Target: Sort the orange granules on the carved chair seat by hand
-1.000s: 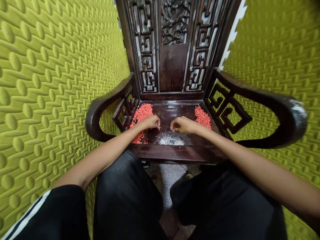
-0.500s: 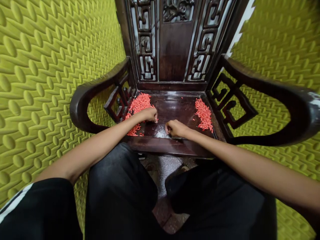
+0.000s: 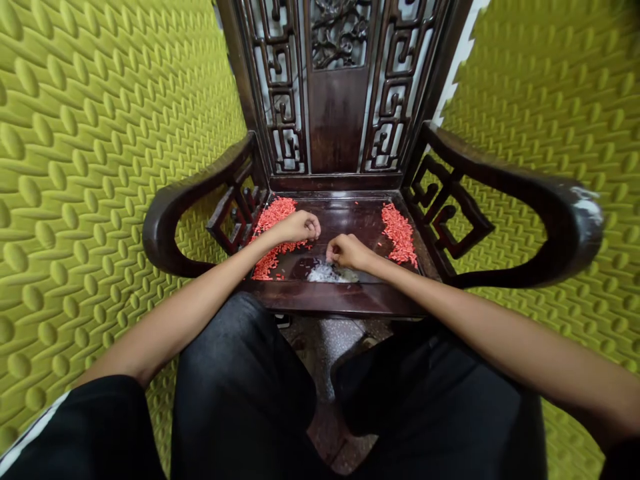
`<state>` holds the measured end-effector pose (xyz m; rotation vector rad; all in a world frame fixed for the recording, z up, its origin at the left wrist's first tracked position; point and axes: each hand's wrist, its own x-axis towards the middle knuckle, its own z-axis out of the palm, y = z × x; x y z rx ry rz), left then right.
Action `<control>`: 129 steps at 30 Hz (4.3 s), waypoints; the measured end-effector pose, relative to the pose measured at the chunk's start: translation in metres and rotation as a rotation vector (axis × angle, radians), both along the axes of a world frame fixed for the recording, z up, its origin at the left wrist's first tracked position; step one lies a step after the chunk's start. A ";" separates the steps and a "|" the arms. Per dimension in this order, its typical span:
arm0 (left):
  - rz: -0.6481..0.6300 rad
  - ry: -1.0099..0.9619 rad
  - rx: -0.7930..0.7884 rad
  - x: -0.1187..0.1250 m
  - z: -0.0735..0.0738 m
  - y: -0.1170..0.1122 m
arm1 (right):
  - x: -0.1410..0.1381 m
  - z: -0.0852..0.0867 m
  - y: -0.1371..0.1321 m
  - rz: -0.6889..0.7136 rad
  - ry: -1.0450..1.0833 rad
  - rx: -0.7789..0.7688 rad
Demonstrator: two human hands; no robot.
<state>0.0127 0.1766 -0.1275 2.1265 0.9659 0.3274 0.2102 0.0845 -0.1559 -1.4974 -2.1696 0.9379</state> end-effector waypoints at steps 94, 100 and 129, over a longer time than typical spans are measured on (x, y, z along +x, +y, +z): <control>0.065 -0.607 -0.076 0.030 0.089 -0.085 | 0.029 0.114 -0.047 -0.227 0.701 0.267; 0.075 -0.607 -0.096 0.028 0.090 -0.084 | 0.033 0.112 -0.047 -0.199 0.476 0.454; 0.090 -0.720 -0.276 0.031 0.086 -0.088 | 0.031 0.115 -0.055 -0.183 0.391 0.571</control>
